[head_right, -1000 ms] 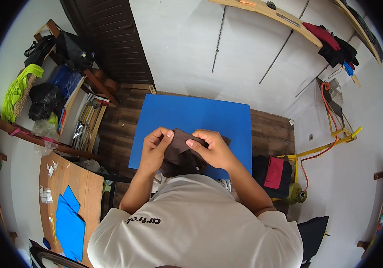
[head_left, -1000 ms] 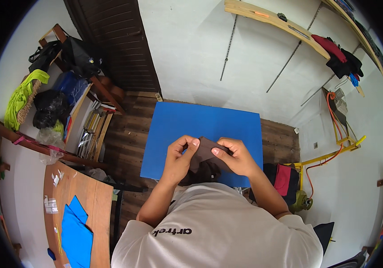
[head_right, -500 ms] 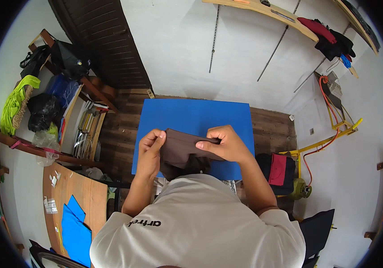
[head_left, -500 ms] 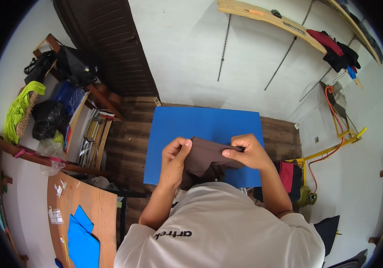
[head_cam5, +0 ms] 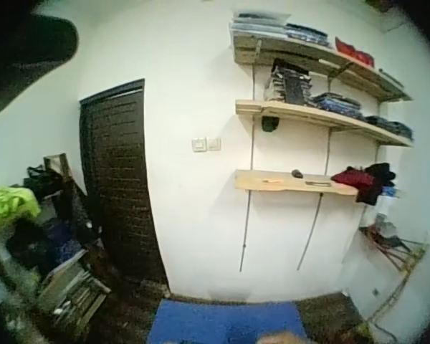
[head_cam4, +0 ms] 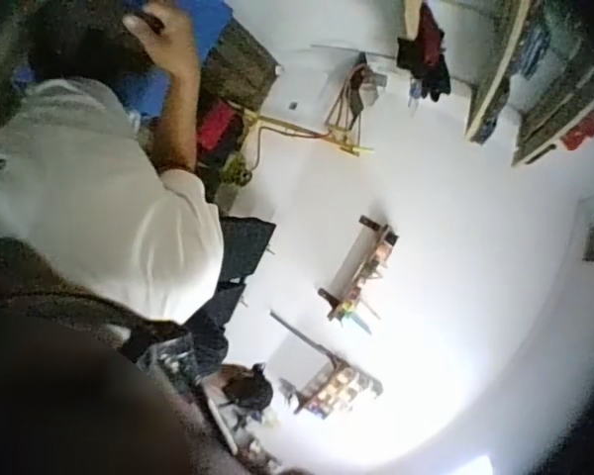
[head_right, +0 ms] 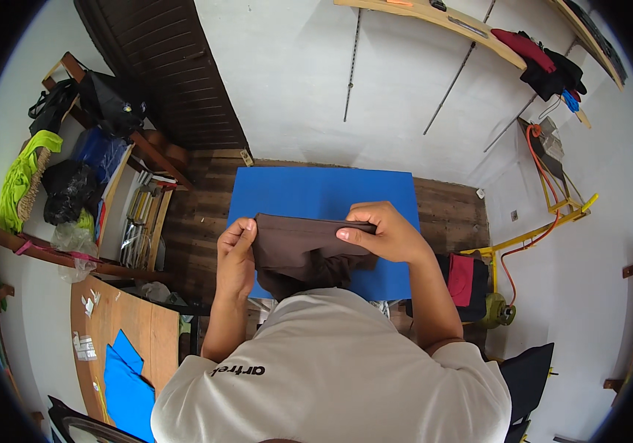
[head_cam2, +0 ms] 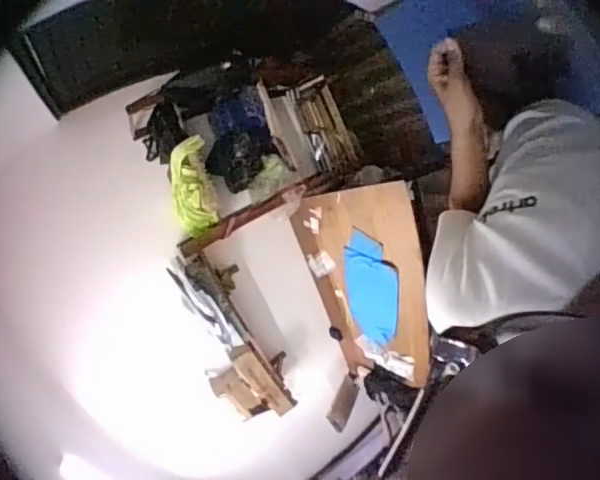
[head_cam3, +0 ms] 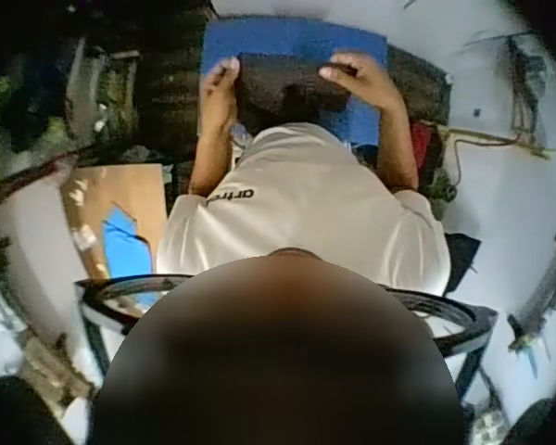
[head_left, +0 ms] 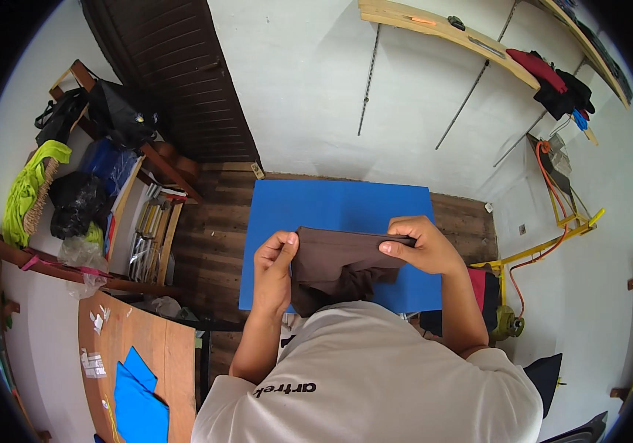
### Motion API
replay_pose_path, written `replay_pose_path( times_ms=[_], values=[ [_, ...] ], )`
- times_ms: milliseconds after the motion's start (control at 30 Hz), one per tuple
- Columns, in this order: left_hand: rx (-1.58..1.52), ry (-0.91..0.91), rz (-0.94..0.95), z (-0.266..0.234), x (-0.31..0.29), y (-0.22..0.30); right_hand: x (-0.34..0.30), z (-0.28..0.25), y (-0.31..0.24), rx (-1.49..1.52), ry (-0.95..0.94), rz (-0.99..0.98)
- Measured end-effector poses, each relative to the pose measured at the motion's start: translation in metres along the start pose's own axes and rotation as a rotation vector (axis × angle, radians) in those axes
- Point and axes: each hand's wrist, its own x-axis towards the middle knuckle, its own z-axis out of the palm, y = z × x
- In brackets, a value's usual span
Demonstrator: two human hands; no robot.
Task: Inspecting a piece of brown fabric for quality and removing loose threads on a workspace table.
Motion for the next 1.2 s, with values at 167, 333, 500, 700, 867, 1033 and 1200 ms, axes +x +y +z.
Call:
replay_pose_path(
  times_ms=[167, 333, 500, 700, 867, 1033, 1200],
  values=[
    [0.026, 0.004, 0.021, -0.013, 0.006, 0.005, 0.004, -0.006, 0.0, -0.026, -0.014, -0.015],
    [0.024, -0.003, 0.046, -0.017, 0.009, 0.007, 0.0, -0.013, 0.002, -0.011, 0.002, 0.033],
    [-0.012, 0.008, 0.065, -0.016, 0.012, 0.012, -0.012, -0.017, 0.003, -0.038, 0.084, -0.057],
    [-0.018, -0.019, 0.026, -0.013, 0.008, 0.011, -0.028, -0.018, 0.013, 0.044, 0.178, 0.009],
    [0.017, -0.015, 0.05, -0.012, 0.003, 0.009, -0.033, -0.018, 0.025, 0.041, 0.223, -0.039],
    [0.351, -0.01, 0.169, -0.013, 0.0, 0.013, -0.034, -0.013, 0.024, 0.034, 0.289, -0.083],
    [0.416, -0.109, 0.088, -0.008, -0.008, 0.022, -0.041, -0.003, 0.006, -0.068, 0.354, -0.08]
  ],
)
